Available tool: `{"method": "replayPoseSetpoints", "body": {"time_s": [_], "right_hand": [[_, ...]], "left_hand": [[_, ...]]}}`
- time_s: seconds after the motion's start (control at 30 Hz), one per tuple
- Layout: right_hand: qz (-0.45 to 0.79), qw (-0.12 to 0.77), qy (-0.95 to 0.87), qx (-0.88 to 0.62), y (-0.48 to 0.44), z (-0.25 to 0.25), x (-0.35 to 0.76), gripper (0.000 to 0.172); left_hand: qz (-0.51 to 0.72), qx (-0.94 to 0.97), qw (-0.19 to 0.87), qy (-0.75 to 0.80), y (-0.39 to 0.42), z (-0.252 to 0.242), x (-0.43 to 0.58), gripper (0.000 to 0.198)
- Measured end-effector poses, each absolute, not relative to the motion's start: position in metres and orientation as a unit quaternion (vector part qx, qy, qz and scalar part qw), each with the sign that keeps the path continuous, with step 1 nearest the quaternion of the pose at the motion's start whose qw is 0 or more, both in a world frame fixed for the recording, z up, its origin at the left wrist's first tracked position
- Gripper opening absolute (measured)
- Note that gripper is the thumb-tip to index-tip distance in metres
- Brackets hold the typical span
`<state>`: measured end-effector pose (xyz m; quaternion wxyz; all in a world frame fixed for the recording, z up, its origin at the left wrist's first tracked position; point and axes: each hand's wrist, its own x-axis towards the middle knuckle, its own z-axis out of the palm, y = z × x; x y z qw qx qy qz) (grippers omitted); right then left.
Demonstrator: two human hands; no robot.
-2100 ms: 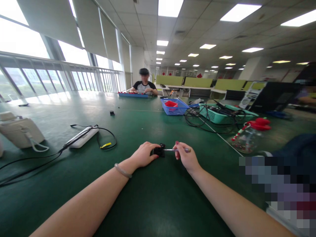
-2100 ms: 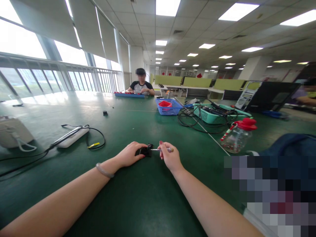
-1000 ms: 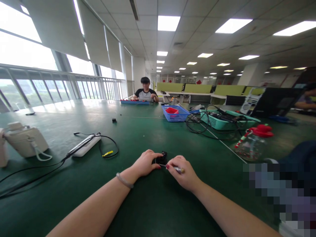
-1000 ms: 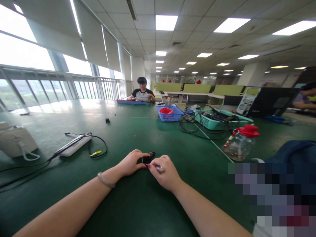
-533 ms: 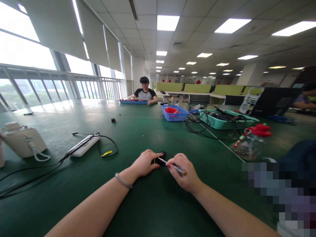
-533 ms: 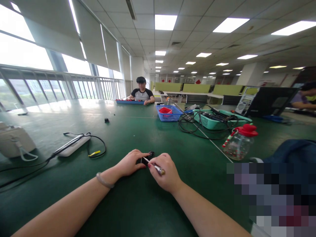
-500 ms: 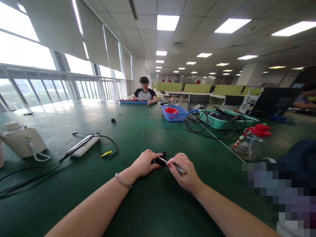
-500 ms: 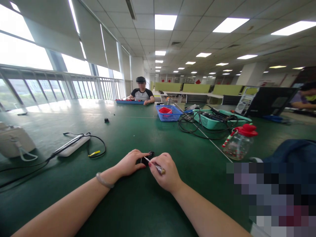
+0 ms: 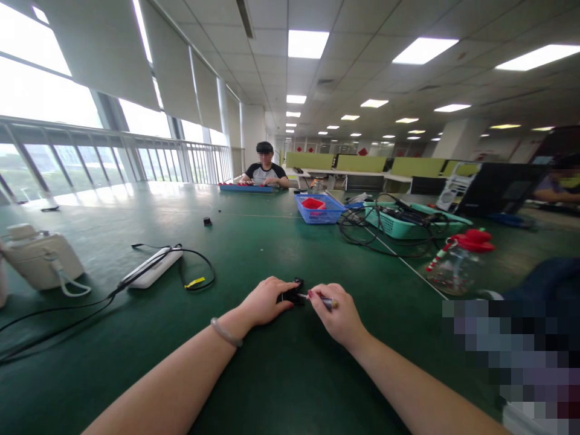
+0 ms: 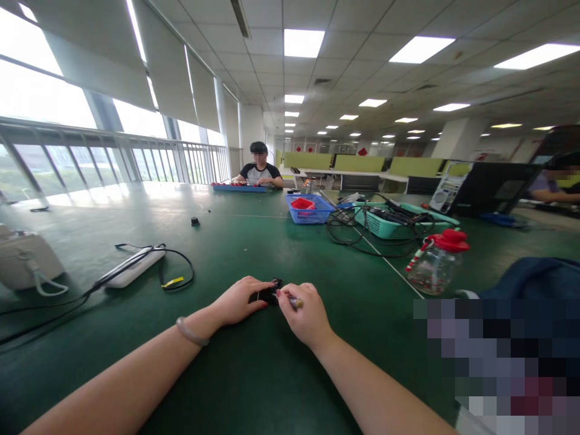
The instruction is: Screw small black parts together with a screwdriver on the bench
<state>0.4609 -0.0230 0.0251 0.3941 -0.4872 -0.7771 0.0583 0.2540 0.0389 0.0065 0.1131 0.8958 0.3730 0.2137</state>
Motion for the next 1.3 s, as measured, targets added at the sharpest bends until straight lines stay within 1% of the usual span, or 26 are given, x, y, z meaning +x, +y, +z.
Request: {"method": "replayPoseSetpoints", "body": {"time_s": [0.33, 0.53, 0.73, 0.9, 1.13, 1.3], "right_hand": [[0.087, 0.380, -0.769, -0.506, -0.0240, 0.0257, 0.4605, 0.027], [0.085, 0.384, -0.768, -0.506, -0.0235, 0.0269, 0.4600, 0.027], [0.109, 0.376, -0.776, -0.495, -0.0223, 0.0261, 0.4590, 0.028], [0.106, 0.389, -0.776, -0.485, -0.0206, 0.0251, 0.4610, 0.027], [0.085, 0.442, -0.755, -0.476, -0.0228, 0.0270, 0.4652, 0.029], [0.078, 0.421, -0.760, -0.489, -0.0224, 0.0271, 0.4637, 0.030]], "left_hand": [[0.214, 0.892, 0.110, 0.383, 0.0380, 0.0075, 0.2542, 0.052], [0.212, 0.894, 0.111, 0.380, 0.0367, 0.0103, 0.2546, 0.049], [0.232, 0.896, 0.100, 0.366, 0.0338, 0.0124, 0.2558, 0.046], [0.230, 0.895, 0.099, 0.368, 0.0326, 0.0127, 0.2560, 0.044], [0.222, 0.896, 0.093, 0.372, 0.0357, 0.0109, 0.2554, 0.044], [0.221, 0.898, 0.090, 0.370, 0.0360, 0.0102, 0.2549, 0.043]]}}
